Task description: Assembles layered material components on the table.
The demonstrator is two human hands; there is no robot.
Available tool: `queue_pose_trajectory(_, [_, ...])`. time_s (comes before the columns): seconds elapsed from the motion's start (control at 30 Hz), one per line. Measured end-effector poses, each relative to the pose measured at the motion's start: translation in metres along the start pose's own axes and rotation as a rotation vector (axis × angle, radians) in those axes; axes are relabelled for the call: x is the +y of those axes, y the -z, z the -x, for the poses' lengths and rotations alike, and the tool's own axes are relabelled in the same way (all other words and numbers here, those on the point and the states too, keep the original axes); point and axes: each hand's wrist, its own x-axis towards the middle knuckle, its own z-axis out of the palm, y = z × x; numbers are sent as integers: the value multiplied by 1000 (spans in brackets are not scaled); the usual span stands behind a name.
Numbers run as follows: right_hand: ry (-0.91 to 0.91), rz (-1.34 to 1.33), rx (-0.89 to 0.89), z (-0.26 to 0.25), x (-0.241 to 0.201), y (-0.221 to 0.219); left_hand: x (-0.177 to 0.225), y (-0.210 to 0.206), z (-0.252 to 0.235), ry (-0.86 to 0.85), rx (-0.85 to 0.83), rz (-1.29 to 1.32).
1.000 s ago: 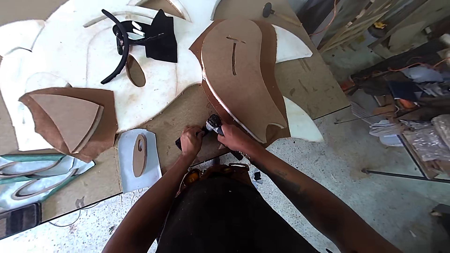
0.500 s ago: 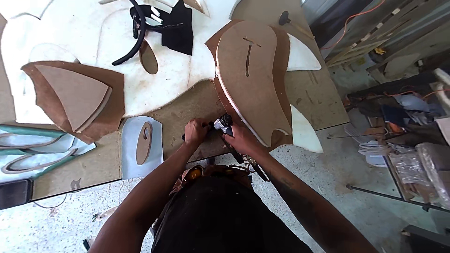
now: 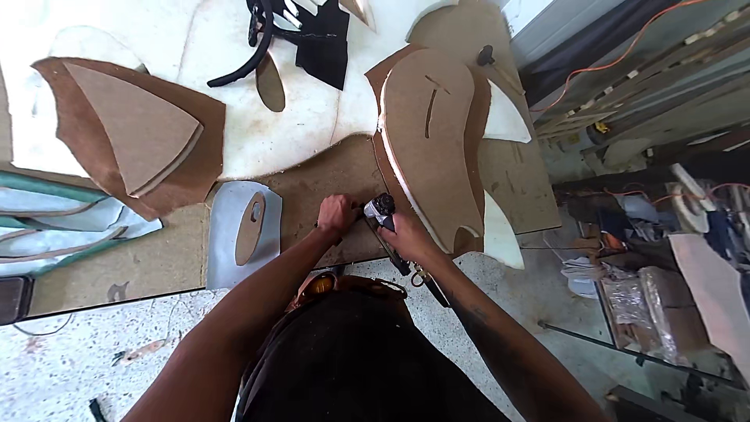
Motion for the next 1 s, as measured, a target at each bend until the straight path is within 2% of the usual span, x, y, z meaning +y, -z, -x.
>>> queue_pose_trajectory(0.13, [-46,-14,-18,9,-13,0,0,3,-5,-17,-25,-21])
queue_pose_trajectory(0.4, [-20,-74,15,6,-7,-20,-2,7,-9,6,-53,-19])
queue_pose_trajectory(0.53, [-36,-56,9,10,-12,-16,-3,16,-10,3,-26,19])
queue_pose_trajectory(0.6, [-46,-66,0,10,-13,-14,-5,26,1,-45,17,16])
queue_pose_trajectory(0.7, [-44,-97,-28,7,-8,-15,-6,31,35,-117,46,-121])
queue_pose_trajectory(0.83, [12,-89,-49,5,-7,-14,-1,13,70,-97,106,-289])
queue_pose_trajectory(1.0, [29,-219,-62,-1,22,-13,2,-6,66,-133,206,-165])
